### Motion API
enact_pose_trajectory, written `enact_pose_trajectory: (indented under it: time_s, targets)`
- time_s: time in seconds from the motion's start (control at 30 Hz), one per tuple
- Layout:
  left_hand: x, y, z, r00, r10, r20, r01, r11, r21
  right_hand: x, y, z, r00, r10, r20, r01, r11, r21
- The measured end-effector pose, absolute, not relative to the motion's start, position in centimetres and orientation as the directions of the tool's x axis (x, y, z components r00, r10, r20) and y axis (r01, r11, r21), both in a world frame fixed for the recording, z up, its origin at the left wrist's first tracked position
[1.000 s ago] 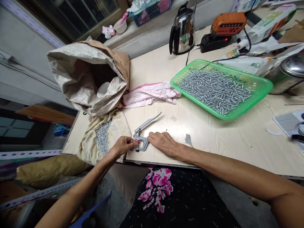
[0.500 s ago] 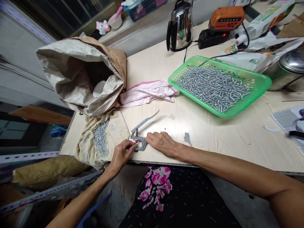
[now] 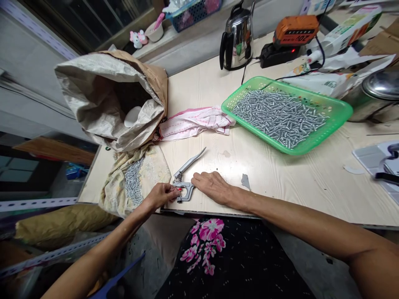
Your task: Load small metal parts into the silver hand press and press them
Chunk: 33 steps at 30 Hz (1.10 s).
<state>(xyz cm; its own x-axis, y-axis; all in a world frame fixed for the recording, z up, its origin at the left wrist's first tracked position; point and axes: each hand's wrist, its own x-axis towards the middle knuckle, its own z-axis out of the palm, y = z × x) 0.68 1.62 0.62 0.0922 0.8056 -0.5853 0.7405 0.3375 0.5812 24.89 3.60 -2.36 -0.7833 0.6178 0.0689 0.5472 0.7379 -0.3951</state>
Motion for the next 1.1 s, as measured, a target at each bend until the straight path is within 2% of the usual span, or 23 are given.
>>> enact_pose_trajectory:
  time_s: [0.23,0.33,0.47,0.63,0.73,0.93,1.1]
  targets:
    - [1.4,1.4,0.8,-0.004,0.746,-0.666,0.59,0.539,0.601,24.7,3.7,-2.4,-0.757,0.652,0.043,0.585,0.706,-0.398]
    - [1.4,1.4,1.4,0.04,0.794,-0.606,0.681,0.423,0.598,24.8,3.5,-2.8,-0.775,0.623,0.11,0.563,0.759,-0.328]
    - [1.5,1.1,2.5,0.095,0.881,-0.463,0.846,0.174,0.504,24.9,2.9,-3.2,-0.789,0.56,0.254,0.529,0.829,-0.184]
    - [1.7,0.4,2.6,0.11,0.907,-0.407,0.871,0.11,0.478,24.9,2.7,-3.6,-0.79,0.502,0.352,0.513,0.856,-0.071]
    - [1.7,0.3,2.0,0.088,0.898,-0.431,0.864,0.146,0.482,25.0,2.8,-3.5,-0.794,0.514,0.326,0.511,0.854,-0.101]
    - [1.3,0.5,0.8,0.026,0.771,-0.636,0.763,0.396,0.511,24.6,3.1,-3.3,-0.803,0.569,0.177,0.521,0.815,-0.254]
    - [1.4,0.3,0.7,0.0,0.756,-0.655,0.672,0.485,0.56,24.8,3.6,-2.9,-0.773,0.629,0.083,0.568,0.744,-0.352]
